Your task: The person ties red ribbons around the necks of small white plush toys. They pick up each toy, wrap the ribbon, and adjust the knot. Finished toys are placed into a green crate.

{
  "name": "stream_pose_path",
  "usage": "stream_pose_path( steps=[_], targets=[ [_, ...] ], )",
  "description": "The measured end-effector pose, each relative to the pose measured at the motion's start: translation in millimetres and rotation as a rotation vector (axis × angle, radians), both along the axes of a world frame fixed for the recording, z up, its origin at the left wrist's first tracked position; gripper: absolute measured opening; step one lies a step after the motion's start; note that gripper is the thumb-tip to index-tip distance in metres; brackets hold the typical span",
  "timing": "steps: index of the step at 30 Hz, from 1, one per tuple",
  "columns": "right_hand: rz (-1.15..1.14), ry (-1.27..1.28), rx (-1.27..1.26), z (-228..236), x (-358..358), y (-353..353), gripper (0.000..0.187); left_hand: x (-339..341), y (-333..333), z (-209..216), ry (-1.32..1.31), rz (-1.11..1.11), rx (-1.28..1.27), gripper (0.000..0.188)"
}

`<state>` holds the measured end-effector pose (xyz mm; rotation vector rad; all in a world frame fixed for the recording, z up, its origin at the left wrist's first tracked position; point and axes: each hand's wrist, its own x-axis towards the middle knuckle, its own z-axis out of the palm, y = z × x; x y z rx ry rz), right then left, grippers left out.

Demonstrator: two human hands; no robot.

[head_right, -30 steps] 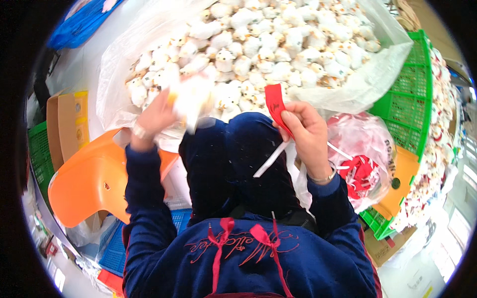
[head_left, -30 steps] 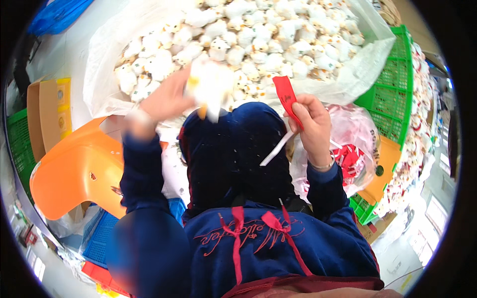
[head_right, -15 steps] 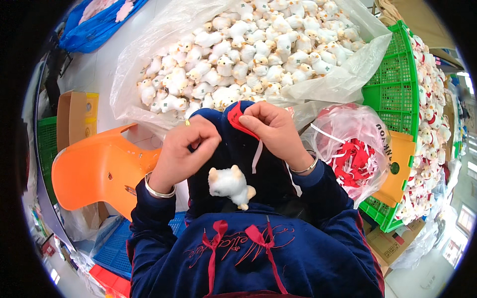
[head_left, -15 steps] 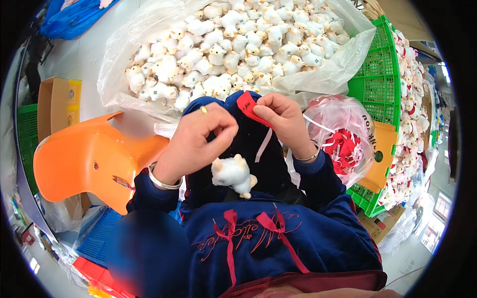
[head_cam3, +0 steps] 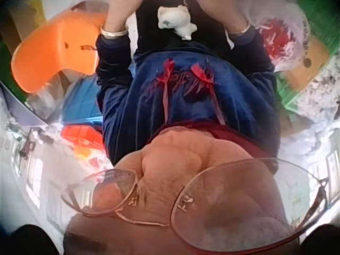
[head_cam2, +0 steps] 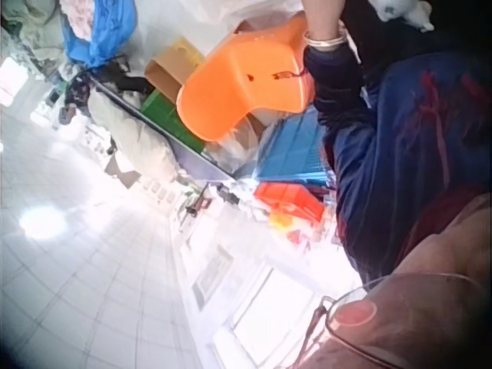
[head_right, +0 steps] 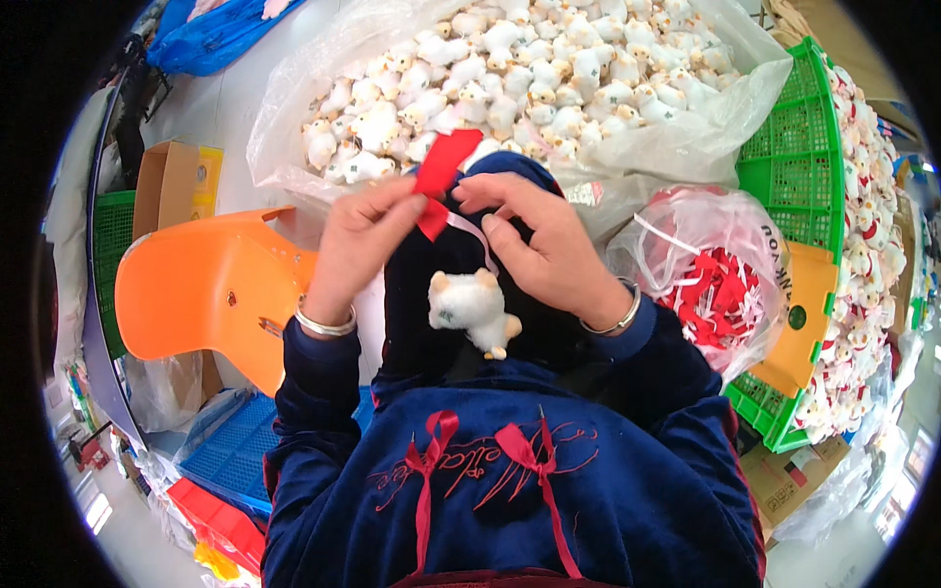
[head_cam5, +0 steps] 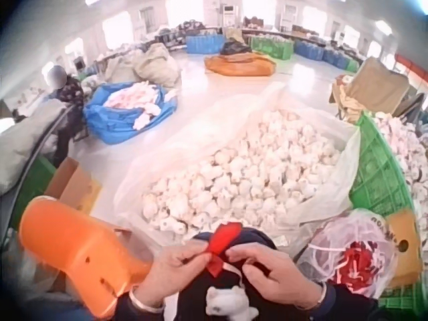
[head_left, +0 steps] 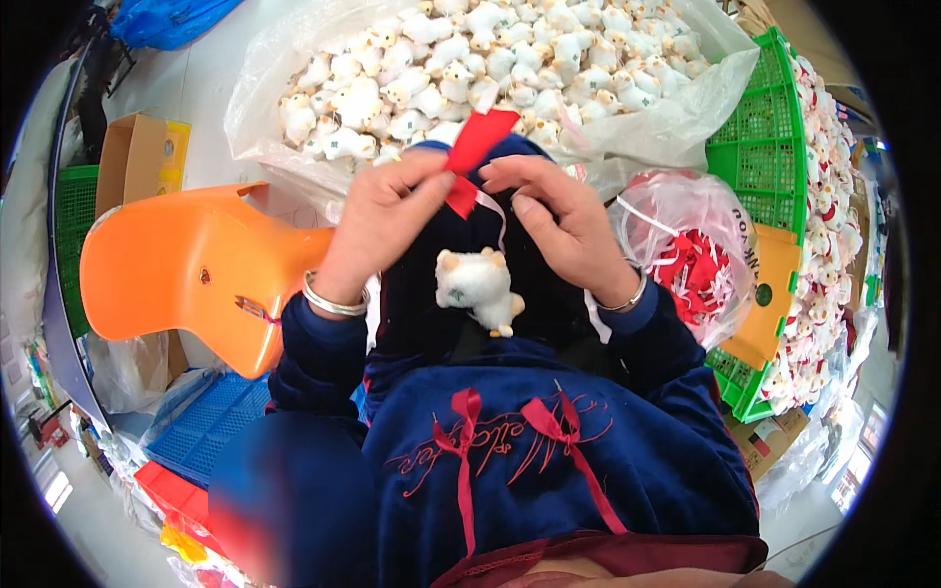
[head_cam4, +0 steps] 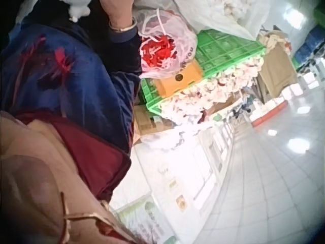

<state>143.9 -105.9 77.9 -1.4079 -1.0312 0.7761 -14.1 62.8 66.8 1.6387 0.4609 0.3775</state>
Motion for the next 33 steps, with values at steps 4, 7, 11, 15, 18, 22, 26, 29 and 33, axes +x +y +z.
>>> stream_pose_path(
  steps=[4, 7, 11, 15, 18, 22, 26, 29, 33],
  targets=[
    [0.441, -0.531, 0.007, 11, 2, -40, 0.031, -26, 28, -6, -0.064, 0.11, -0.163, 0.02],
    [0.711, -0.832, -0.05, -1, -23, -65, 0.039, -37, 37, -2, 0.073, 0.099, -0.14, 0.02],
    [0.517, -1.009, -0.019, -46, -23, -65, 0.039, -38, 32, 6, 0.272, 0.178, 0.197, 0.02],
    [0.471, -0.897, -0.084, -47, -23, -50, 0.053, -43, 33, 19, 0.235, 0.36, 0.447, 0.02],
    [0.325, -0.497, -0.056, -49, -20, -45, 0.058, -39, 24, 46, -0.008, 0.538, 0.705, 0.017],
    [0.234, -0.217, -0.056, -37, -24, -41, 0.055, -29, -19, 56, -0.067, 0.288, 0.862, 0.02],
    [0.223, -0.163, -0.01, -29, -29, -41, 0.048, -18, -48, 10, 0.034, 0.074, 0.808, 0.017],
    [0.204, -0.041, -0.013, -35, -30, -43, 0.042, -23, -52, -9, 0.065, -0.022, 0.819, 0.024],
    [0.082, 0.055, -0.039, -36, -35, -41, 0.038, -30, -52, -12, 0.061, -0.168, 0.669, 0.04]
  ],
)
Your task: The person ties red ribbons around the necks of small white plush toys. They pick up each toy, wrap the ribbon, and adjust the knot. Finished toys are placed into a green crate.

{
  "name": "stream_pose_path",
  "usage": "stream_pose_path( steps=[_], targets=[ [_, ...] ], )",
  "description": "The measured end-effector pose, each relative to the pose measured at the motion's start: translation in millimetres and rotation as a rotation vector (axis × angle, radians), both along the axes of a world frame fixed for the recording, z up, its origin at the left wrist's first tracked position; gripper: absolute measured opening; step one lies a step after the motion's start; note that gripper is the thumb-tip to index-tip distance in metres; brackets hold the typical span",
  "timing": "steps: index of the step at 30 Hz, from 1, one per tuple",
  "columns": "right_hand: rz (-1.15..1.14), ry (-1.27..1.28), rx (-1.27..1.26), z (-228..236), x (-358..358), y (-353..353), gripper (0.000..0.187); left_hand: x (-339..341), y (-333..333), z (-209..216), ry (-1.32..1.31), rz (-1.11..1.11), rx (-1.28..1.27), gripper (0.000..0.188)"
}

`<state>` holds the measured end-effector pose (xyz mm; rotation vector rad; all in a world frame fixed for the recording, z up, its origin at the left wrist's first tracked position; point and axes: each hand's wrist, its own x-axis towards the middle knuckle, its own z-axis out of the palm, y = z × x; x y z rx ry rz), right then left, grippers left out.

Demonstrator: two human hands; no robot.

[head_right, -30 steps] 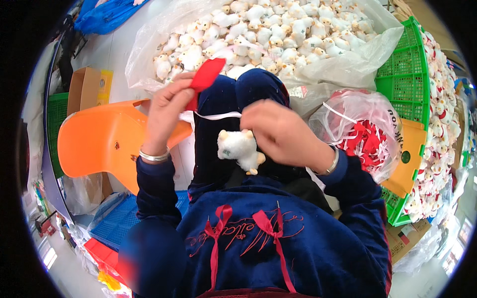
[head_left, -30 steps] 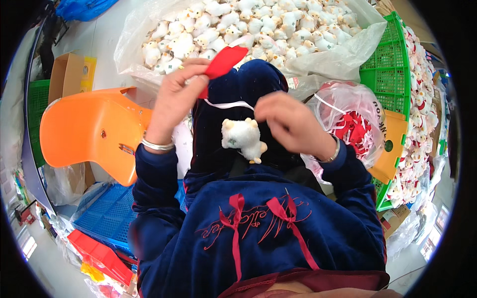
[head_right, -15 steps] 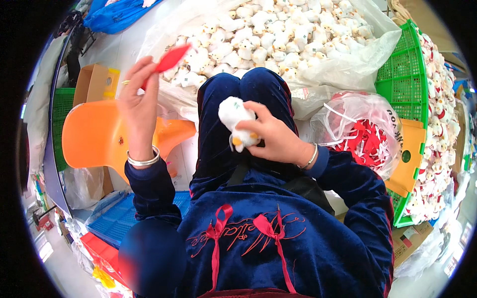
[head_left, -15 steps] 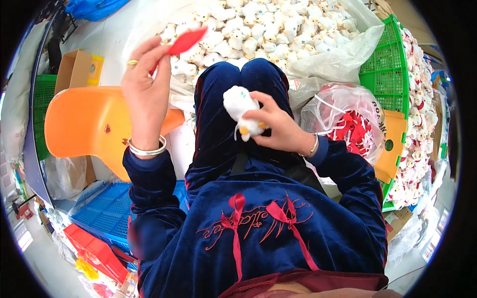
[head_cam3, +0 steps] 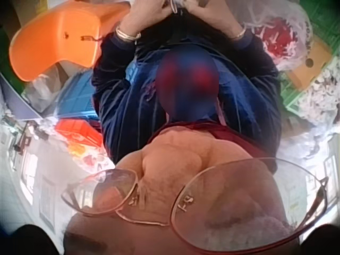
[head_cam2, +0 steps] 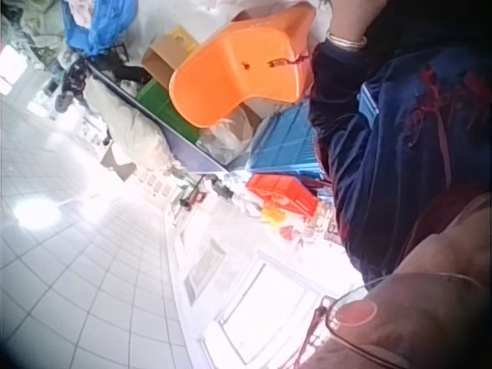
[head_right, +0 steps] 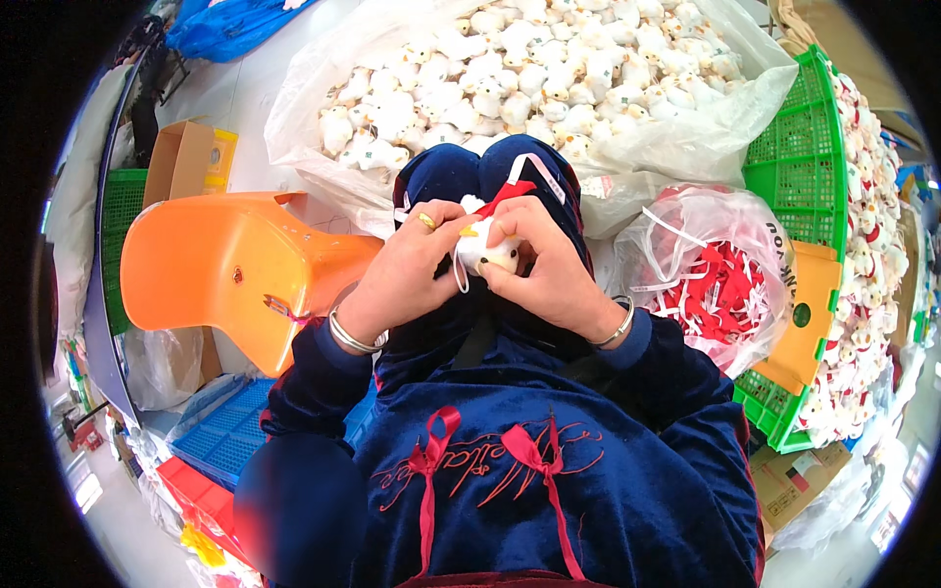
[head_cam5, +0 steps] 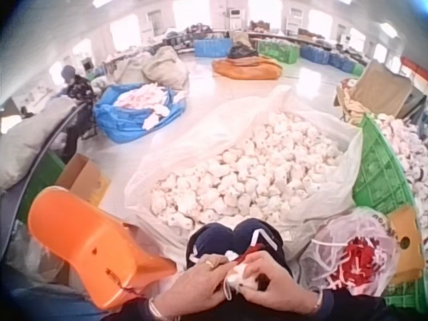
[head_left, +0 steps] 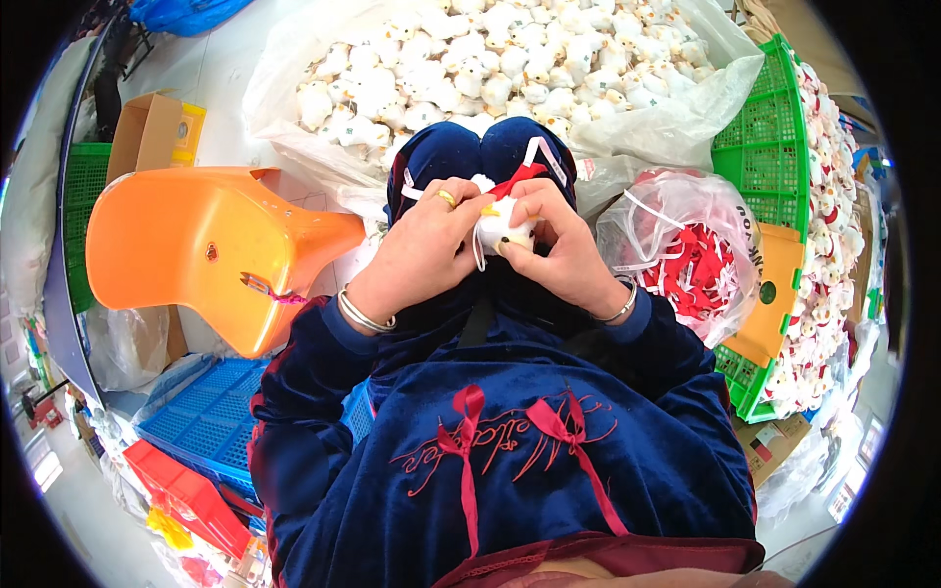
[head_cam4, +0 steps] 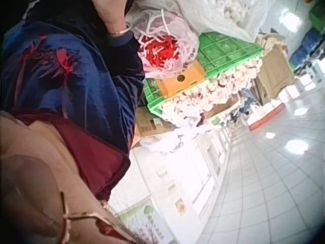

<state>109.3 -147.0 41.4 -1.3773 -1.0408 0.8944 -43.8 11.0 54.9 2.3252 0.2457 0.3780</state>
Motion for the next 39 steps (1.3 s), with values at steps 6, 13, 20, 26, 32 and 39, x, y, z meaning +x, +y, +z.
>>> stream_pose_path(
  steps=[6, 13, 20, 26, 32, 39],
  targets=[
    [-0.083, 0.497, -0.027, 37, 8, 16, 0.016, -2, 6, -15, -0.038, 0.105, -0.354, 0.048],
    [-0.157, 0.27, -0.385, 9, 47, 15, 0.037, -15, 8, -8, 0.026, 0.054, -1.001, 0.039],
    [-0.202, 0.18, -0.052, -8, 25, 32, 0.017, -11, 8, -23, -0.054, 0.149, -1.132, 0.043],
    [-0.206, -0.032, -0.175, -14, 6, 27, 0.011, 0, 2, -25, 0.244, 0.454, -0.798, 0.044],
    [-0.167, -0.355, -0.168, -7, 1, 33, 0.012, 4, 14, -17, 0.529, 0.404, -0.329, 0.06],
    [-0.183, -0.479, 0.019, -18, -7, 35, 0.009, -4, 2, -51, 0.121, 0.413, -0.909, 0.026]
  ],
)
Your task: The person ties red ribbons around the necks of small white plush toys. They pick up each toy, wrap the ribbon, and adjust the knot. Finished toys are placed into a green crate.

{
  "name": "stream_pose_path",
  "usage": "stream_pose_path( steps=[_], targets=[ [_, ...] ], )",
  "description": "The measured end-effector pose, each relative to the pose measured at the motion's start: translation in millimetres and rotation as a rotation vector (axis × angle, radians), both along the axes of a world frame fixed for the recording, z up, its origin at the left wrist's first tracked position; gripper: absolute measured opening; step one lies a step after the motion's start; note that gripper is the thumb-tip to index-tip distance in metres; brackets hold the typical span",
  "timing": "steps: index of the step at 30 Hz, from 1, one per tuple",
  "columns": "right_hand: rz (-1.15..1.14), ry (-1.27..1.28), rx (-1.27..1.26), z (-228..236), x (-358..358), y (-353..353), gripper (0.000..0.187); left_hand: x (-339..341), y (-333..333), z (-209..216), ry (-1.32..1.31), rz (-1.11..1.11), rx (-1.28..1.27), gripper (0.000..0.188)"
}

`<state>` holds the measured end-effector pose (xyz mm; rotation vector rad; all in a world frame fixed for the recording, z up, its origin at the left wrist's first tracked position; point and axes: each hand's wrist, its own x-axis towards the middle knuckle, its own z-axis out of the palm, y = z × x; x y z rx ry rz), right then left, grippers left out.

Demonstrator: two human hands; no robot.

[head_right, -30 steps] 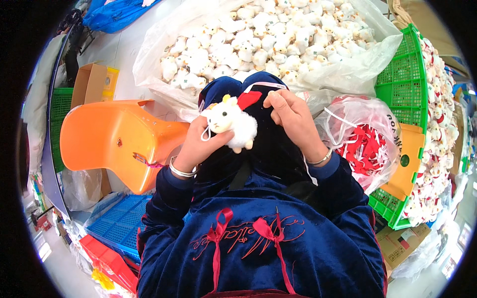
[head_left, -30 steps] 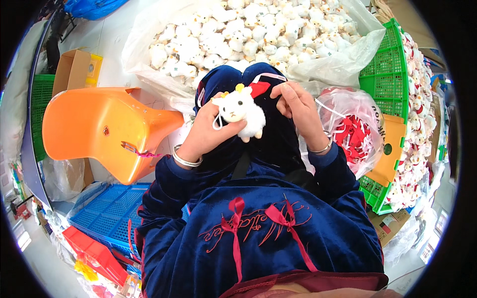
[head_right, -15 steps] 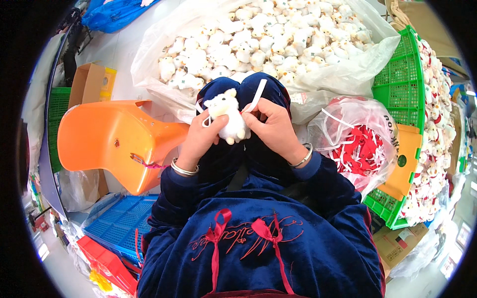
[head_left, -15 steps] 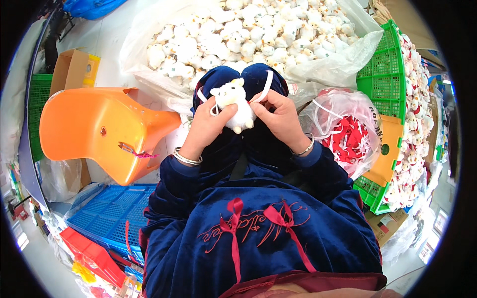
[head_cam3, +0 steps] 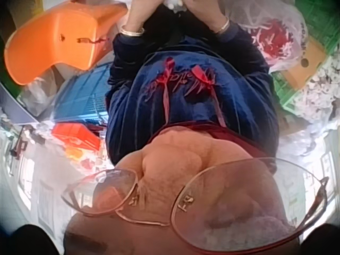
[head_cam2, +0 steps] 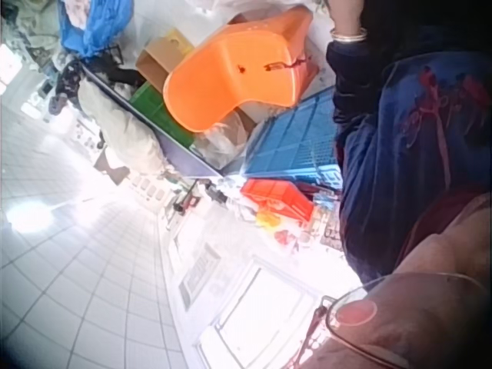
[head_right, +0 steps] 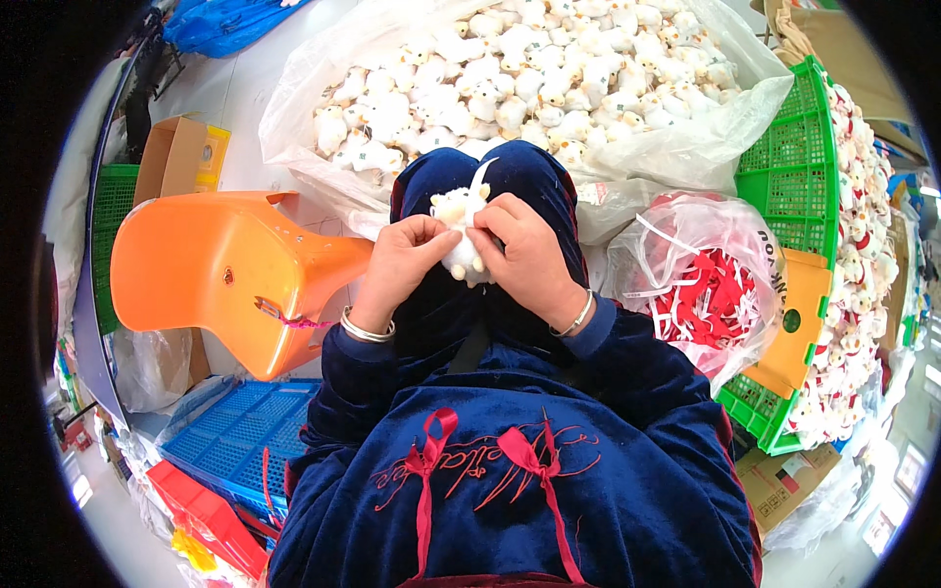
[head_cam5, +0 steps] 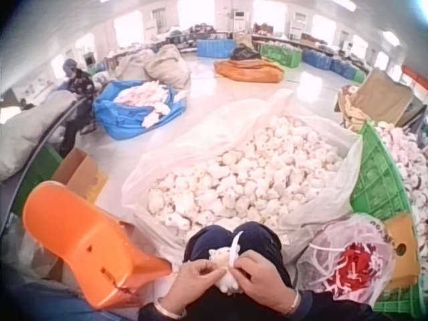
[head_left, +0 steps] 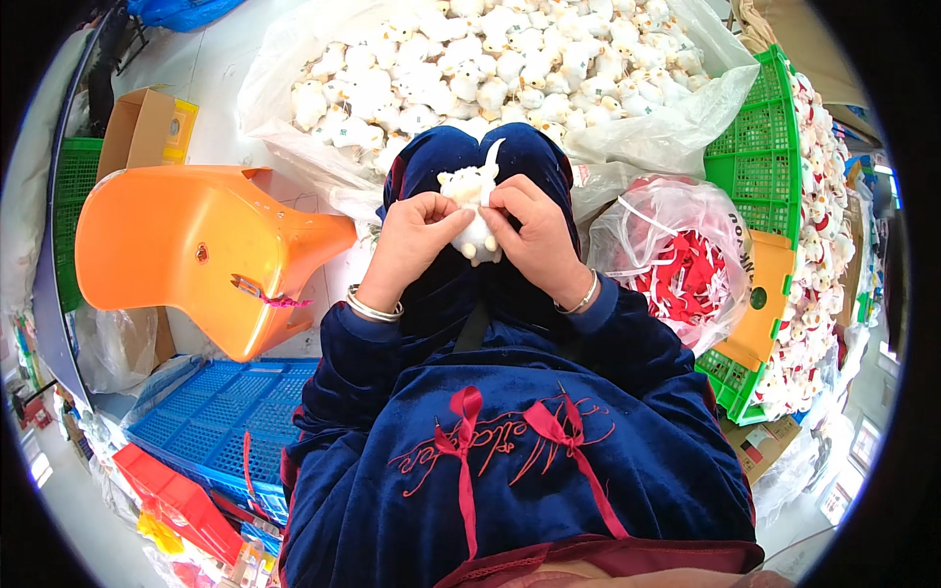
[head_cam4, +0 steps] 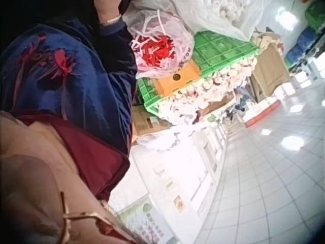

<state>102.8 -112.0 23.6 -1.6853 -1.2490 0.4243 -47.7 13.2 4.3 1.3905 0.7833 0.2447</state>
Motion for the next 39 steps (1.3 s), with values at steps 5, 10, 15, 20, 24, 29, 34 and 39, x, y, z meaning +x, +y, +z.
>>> stream_pose_path(
  steps=[5, 10, 15, 20, 24, 29, 34, 39],
  targets=[
    [0.023, -0.034, 0.004, -4, 7, 2, 0.008, -8, 1, -3, -0.123, -0.032, -0.183, 0.019],
    [0.144, 0.024, 0.066, -5, 13, 4, 0.009, -1, 7, 2, -0.12, -0.006, -0.139, 0.017],
    [0.238, 0.09, 0.039, -5, 23, 6, 0.01, 10, 13, 18, -0.023, 0.022, -0.14, 0.017],
    [0.3, 0.164, -0.036, 3, 24, 9, 0.008, 12, 16, 17, -0.005, -0.075, -0.243, 0.014],
    [0.273, 0.23, -0.049, 5, 29, 9, 0.009, 8, 12, 9, -0.237, -0.168, -0.137, 0.02],
    [0.287, 0.22, -0.057, 10, 23, 13, 0.011, 12, -2, 5, -0.303, -0.1, -0.234, 0.015],
    [0.147, 0.638, -0.168, 22, 30, 14, 0.017, 17, -9, 8, -0.214, -0.032, -0.087, 0.013],
    [0.293, 0.106, -0.172, 31, 36, 20, 0.008, 14, -10, 3, -0.209, -0.017, -0.003, 0.012]
  ],
)
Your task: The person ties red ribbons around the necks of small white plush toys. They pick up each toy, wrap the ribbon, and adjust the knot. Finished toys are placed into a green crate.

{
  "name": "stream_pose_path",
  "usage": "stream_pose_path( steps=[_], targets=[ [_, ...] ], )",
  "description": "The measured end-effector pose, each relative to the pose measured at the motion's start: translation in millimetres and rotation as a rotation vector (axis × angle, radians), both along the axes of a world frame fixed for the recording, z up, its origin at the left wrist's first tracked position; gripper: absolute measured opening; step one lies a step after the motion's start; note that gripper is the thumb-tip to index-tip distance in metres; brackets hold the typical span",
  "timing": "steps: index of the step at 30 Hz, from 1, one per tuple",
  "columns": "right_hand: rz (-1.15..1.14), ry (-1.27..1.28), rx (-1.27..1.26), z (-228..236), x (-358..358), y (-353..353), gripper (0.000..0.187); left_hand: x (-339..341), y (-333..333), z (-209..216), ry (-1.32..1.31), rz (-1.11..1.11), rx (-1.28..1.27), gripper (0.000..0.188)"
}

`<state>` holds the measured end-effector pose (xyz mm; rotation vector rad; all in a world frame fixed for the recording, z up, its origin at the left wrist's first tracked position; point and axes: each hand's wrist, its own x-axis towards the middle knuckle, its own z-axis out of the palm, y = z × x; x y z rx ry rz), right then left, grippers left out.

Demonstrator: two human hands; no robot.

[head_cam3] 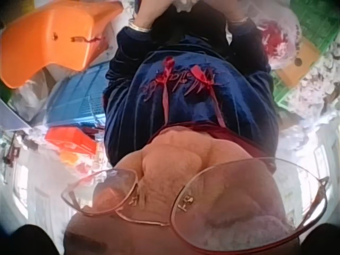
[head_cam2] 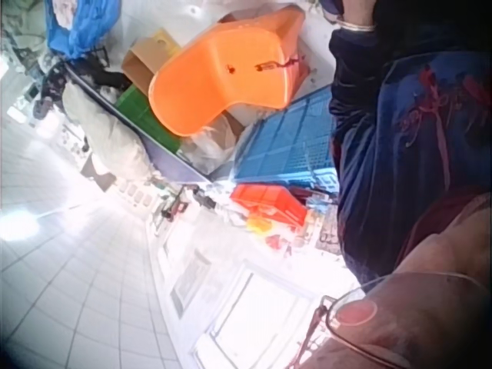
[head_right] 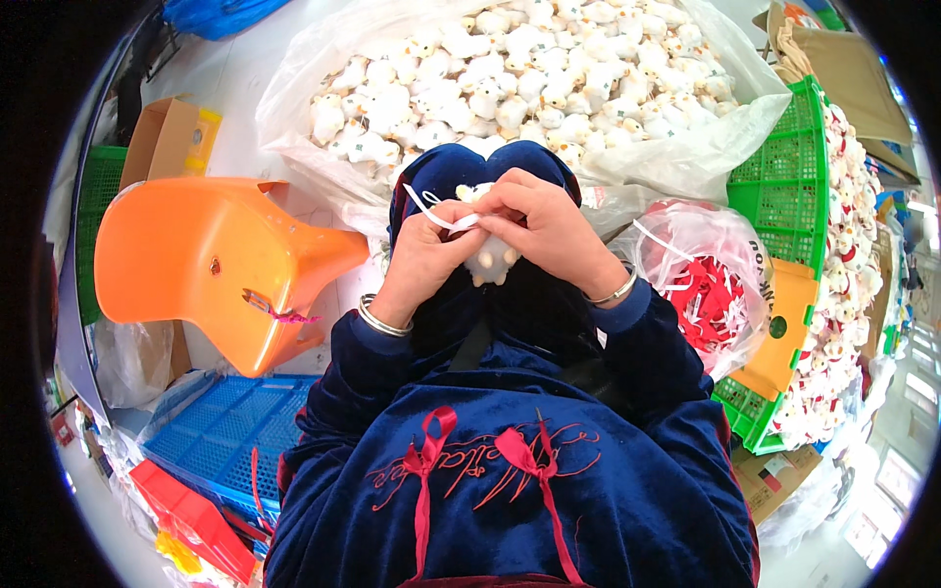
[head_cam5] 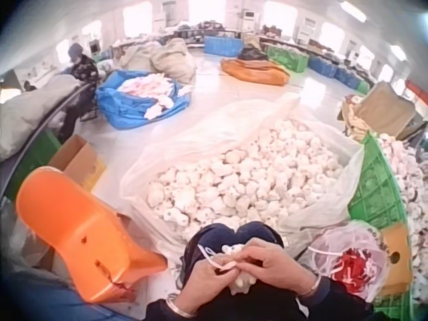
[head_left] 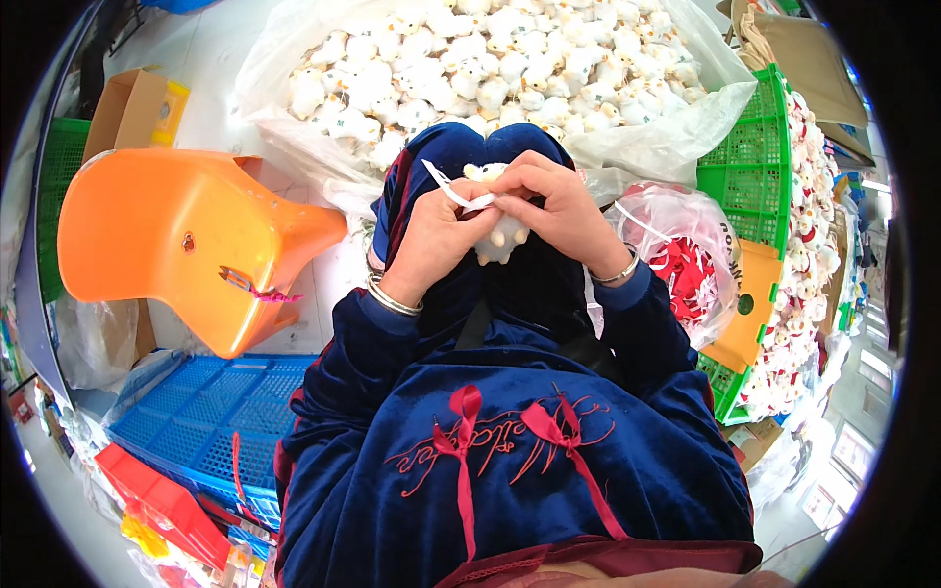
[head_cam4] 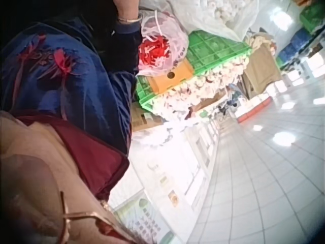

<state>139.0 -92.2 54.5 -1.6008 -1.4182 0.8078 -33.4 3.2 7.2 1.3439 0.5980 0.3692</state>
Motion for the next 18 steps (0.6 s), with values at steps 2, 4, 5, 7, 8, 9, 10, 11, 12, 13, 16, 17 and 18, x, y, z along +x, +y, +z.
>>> stream_pose_path(
  steps=[2, 4, 5, 7, 8, 9, 10, 11, 12, 13, 16, 17, 18],
  targets=[
    [0.012, -0.046, -0.027, -2, 1, 1, 0.004, -1, 0, 2, 0.029, -0.014, -0.002, 0.013],
    [-0.167, 0.231, -0.082, -11, -3, 0, 0.005, 0, 1, 7, 0.006, -0.024, 0.066, 0.014],
    [-0.253, 0.371, -0.11, -14, -5, 0, 0.006, 0, 1, 10, -0.03, -0.025, 0.137, 0.015],
    [-0.3, 0.54, -0.115, -10, -5, 0, 0.006, -1, 0, 10, -0.066, -0.024, 0.216, 0.017],
    [-0.326, 0.621, -0.118, -7, -5, 0, 0.007, -1, 0, 10, -0.068, -0.025, 0.225, 0.018],
    [-0.258, 0.572, -0.083, -13, -3, -1, 0.009, -1, -1, 10, -0.07, -0.025, 0.233, 0.019],
    [-0.194, 0.435, -0.076, -11, -1, -2, 0.01, -1, -1, 12, -0.049, -0.021, 0.21, 0.02],
    [-0.128, 0.301, -0.069, -7, 0, -3, 0.011, -1, -1, 16, -0.026, -0.015, 0.188, 0.02],
    [-0.062, 0.166, -0.062, -2, 1, -3, 0.012, -1, -2, 18, -0.002, -0.009, 0.166, 0.021],
    [0.039, 0.013, -0.05, 3, 5, -1, 0.016, -1, -2, 17, -0.01, -0.009, 0.176, 0.02],
    [0.0, -0.111, -0.018, -3, 5, 1, 0.012, -1, -1, 13, -0.056, -0.01, 0.232, 0.017],
    [-0.11, 0.065, -0.052, -9, 5, 0, 0.011, -1, -1, 11, -0.078, -0.01, 0.27, 0.015],
    [-0.219, 0.242, -0.085, -16, 5, -1, 0.01, -1, -2, 8, -0.1, -0.01, 0.308, 0.014]
  ],
)
